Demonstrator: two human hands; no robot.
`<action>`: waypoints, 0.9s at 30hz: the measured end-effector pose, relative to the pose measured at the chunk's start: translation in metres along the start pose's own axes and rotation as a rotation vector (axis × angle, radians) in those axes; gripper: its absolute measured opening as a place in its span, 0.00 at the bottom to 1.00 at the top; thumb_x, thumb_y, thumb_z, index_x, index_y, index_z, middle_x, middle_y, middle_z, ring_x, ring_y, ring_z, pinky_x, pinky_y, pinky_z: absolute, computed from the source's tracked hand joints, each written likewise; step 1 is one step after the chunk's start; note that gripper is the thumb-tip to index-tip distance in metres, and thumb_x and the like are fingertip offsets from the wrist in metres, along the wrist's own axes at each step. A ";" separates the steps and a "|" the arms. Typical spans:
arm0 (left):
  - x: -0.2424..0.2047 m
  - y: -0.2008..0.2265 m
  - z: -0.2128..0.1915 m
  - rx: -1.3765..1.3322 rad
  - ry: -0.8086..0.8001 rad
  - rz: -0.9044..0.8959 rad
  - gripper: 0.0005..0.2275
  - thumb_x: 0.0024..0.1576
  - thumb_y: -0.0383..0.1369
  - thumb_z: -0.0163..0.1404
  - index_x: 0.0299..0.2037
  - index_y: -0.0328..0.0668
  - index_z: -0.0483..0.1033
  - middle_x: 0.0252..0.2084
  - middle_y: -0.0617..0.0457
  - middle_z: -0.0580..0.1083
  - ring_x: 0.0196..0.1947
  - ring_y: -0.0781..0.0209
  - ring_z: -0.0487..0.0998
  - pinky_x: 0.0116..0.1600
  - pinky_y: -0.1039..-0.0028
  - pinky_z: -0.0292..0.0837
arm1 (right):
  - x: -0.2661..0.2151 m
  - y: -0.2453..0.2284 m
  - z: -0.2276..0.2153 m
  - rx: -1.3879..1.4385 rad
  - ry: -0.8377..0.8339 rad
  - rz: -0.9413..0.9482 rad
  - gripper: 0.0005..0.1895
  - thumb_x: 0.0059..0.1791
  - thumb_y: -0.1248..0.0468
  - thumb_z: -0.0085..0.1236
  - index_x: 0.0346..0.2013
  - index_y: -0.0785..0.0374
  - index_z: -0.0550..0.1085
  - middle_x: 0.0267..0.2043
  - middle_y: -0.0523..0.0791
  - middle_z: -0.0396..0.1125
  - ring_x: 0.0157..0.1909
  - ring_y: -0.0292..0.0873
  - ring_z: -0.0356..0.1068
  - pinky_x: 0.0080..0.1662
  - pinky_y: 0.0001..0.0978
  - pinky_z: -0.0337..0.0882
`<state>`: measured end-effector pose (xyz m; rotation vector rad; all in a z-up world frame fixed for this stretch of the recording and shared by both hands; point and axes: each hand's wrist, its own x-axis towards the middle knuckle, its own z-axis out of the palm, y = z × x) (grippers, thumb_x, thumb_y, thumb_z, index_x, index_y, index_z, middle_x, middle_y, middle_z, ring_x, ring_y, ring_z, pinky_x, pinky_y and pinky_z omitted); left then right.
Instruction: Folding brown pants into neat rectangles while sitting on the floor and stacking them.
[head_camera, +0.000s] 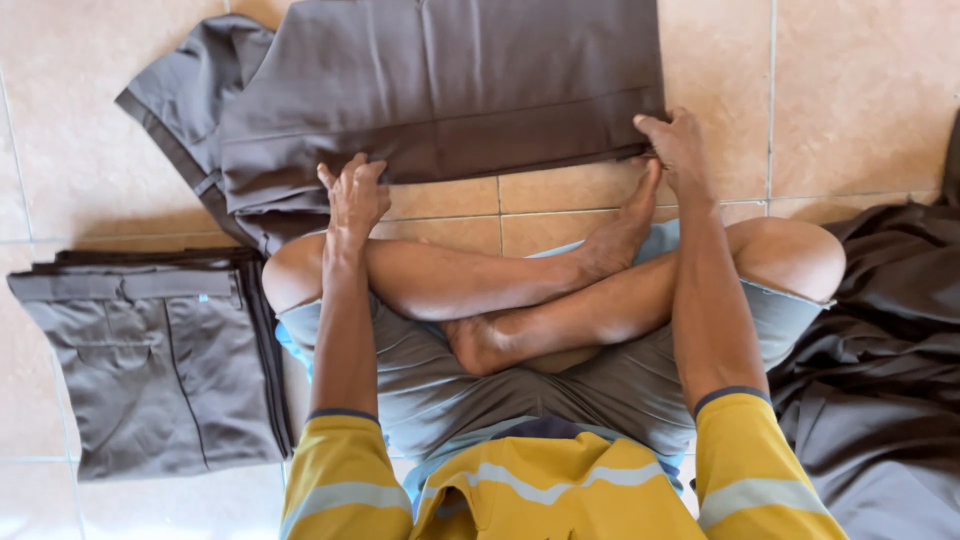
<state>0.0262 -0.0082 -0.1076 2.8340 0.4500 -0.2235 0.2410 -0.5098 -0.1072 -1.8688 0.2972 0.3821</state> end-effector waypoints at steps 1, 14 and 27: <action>0.000 0.004 -0.002 0.008 0.027 0.002 0.17 0.54 0.32 0.55 0.55 0.56 0.79 0.62 0.51 0.73 0.64 0.52 0.72 0.72 0.34 0.36 | -0.002 -0.002 0.000 0.085 -0.023 0.060 0.28 0.51 0.53 0.67 0.56 0.68 0.68 0.48 0.60 0.66 0.38 0.62 0.78 0.29 0.53 0.83; 0.023 0.010 0.019 0.175 0.193 0.031 0.13 0.42 0.25 0.65 0.35 0.50 0.79 0.38 0.53 0.75 0.42 0.51 0.78 0.65 0.54 0.56 | -0.018 -0.023 -0.001 0.353 -0.226 0.178 0.16 0.50 0.54 0.69 0.47 0.53 0.73 0.36 0.40 0.71 0.32 0.39 0.78 0.32 0.32 0.84; 0.005 0.014 0.003 0.131 0.209 0.029 0.09 0.43 0.27 0.62 0.32 0.46 0.77 0.41 0.49 0.76 0.44 0.45 0.78 0.68 0.41 0.48 | 0.038 0.049 -0.031 0.103 0.133 0.079 0.44 0.43 0.46 0.90 0.58 0.58 0.67 0.54 0.49 0.68 0.56 0.51 0.70 0.43 0.57 0.80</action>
